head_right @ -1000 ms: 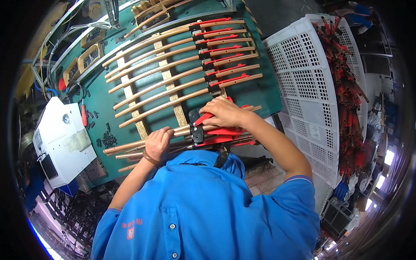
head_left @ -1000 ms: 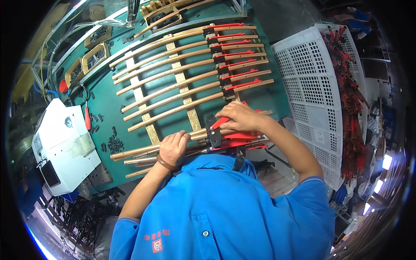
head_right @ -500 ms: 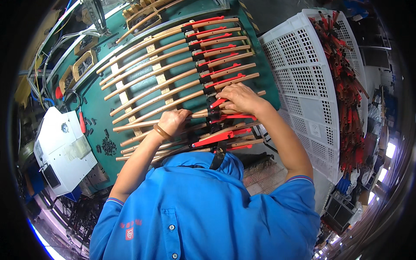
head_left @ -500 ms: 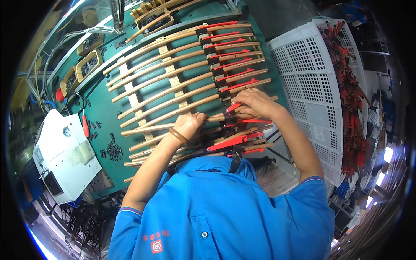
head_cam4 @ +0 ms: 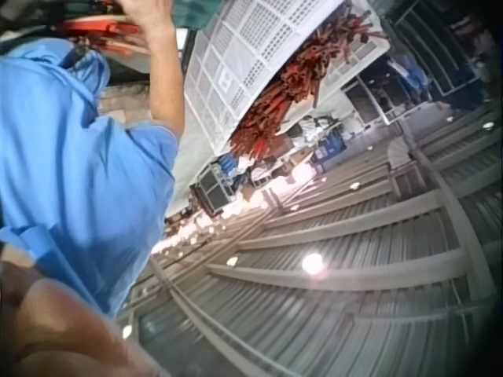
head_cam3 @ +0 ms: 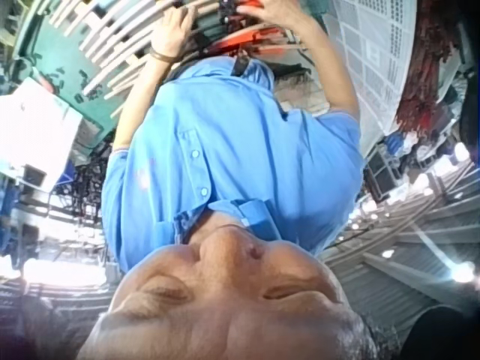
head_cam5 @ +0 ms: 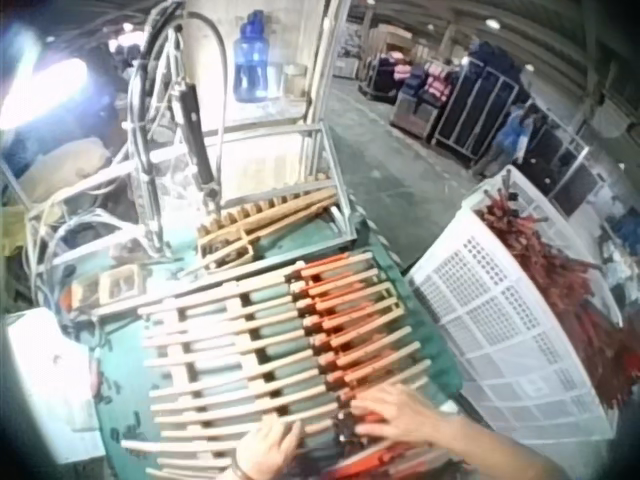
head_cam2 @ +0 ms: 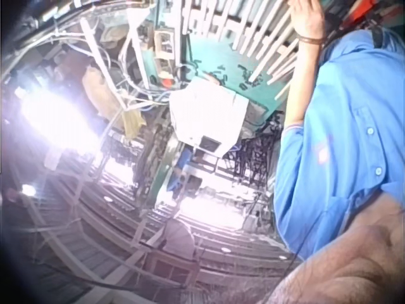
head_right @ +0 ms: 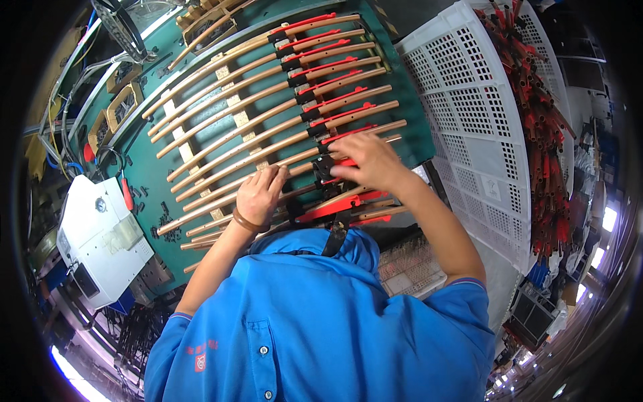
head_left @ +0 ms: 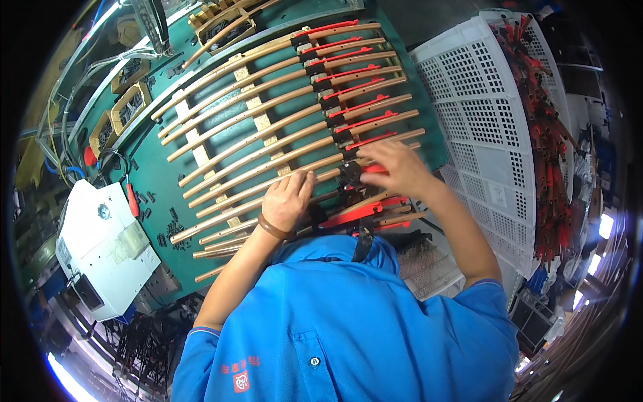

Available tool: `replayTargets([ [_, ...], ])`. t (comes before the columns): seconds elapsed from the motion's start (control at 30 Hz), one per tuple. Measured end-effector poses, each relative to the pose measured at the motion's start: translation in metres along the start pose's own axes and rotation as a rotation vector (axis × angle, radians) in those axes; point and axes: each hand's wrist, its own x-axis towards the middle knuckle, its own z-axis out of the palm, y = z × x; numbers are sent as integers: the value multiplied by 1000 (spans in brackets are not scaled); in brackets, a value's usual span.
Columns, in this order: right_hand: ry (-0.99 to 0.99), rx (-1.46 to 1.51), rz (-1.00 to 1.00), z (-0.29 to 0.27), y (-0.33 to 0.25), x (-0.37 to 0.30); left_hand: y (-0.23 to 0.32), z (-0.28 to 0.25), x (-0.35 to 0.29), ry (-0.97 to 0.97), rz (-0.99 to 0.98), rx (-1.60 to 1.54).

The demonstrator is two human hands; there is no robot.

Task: The person uses a handheld power tool to fasten small black plastic pieces onto copper tubes arranged on a green workbench. They repeatedly pick up tubes, position them, and apply the tool, then place finished assemblies into a white basket. The person also retrieves additional tubes from the basket and repositions them on the bench.

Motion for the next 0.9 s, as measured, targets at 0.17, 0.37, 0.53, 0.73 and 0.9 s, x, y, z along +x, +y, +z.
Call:
replayTargets([
  [0.17, -206, 75, 127, -13, -15, -12, 10, -6, 6, 176, -23, -133],
  [0.37, -79, 47, 160, -7, 18, 0, 19, 0, 15, 219, 19, -217],
  [0.53, 23, -2, -8, 26, 32, -7, 13, 2, -46, -168, -156, -340],
  [0.73, 114, -162, -132, 28, 16, -16, 13, -8, -60, -486, -470, -490],
  [0.9, 14, -417, -115, 50, 7, -17, -16, -10, -60, -1006, -446, -375],
])
